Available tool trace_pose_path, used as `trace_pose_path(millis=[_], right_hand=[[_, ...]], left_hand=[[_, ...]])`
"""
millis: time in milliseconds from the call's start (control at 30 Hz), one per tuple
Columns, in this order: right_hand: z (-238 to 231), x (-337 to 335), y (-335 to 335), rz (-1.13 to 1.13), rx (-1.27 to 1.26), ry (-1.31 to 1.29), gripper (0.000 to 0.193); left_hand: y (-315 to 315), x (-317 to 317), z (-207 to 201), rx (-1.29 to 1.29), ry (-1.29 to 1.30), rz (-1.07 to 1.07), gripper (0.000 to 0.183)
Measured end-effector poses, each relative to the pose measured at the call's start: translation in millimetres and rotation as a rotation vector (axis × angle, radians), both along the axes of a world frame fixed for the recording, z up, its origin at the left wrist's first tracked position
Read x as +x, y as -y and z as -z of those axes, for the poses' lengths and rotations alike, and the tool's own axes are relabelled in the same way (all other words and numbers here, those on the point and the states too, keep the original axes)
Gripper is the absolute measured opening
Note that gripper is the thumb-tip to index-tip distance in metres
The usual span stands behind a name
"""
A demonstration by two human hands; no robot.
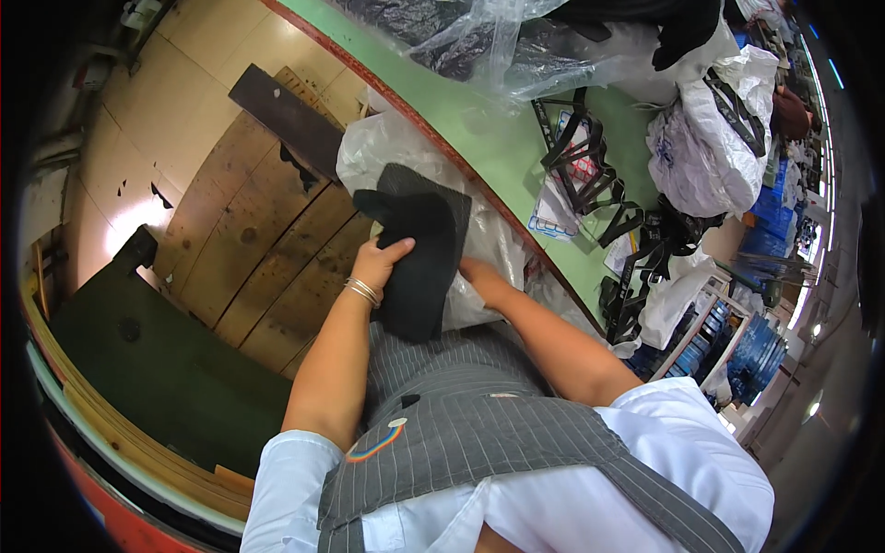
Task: Cutting shoe components from a sheet of material using a hydraulic clicker press and metal dies.
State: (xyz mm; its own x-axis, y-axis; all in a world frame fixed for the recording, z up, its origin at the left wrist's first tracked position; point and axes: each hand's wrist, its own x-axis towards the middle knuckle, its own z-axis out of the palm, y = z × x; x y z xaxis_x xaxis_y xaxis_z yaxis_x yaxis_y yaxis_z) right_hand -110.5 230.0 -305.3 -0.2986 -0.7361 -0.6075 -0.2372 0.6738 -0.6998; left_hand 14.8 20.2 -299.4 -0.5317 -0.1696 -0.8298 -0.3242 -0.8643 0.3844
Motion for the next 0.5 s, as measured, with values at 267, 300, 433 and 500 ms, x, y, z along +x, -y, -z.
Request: trace_pose_path(millis=[267, 300, 433, 500], right_hand=[[19.6, -26.2, -43.1, -0.090, 0.767, -0.387, 0.035], [33.3, -29.8, -36.2, 0.125, 0.761, -0.238, 0.036], [83.9, -33.4, -16.7, 0.522, 0.647, -0.412, 0.033], [95.8, -28.8, -9.9, 0.708, 0.517, -0.419, 0.033]], left_hand=[[-15.9, 107.3, -28.9, 0.029, 0.138, -0.217, 0.039], [-17.8, 117.0, -30.1, 0.001, 0.087, -0.230, 0.039], [-21.7, 141.5, -34.2, 0.070, 0.042, -0.404, 0.040], [-15.7, 149.7, -36.0, 0.060, -0.015, -0.410, 0.043]])
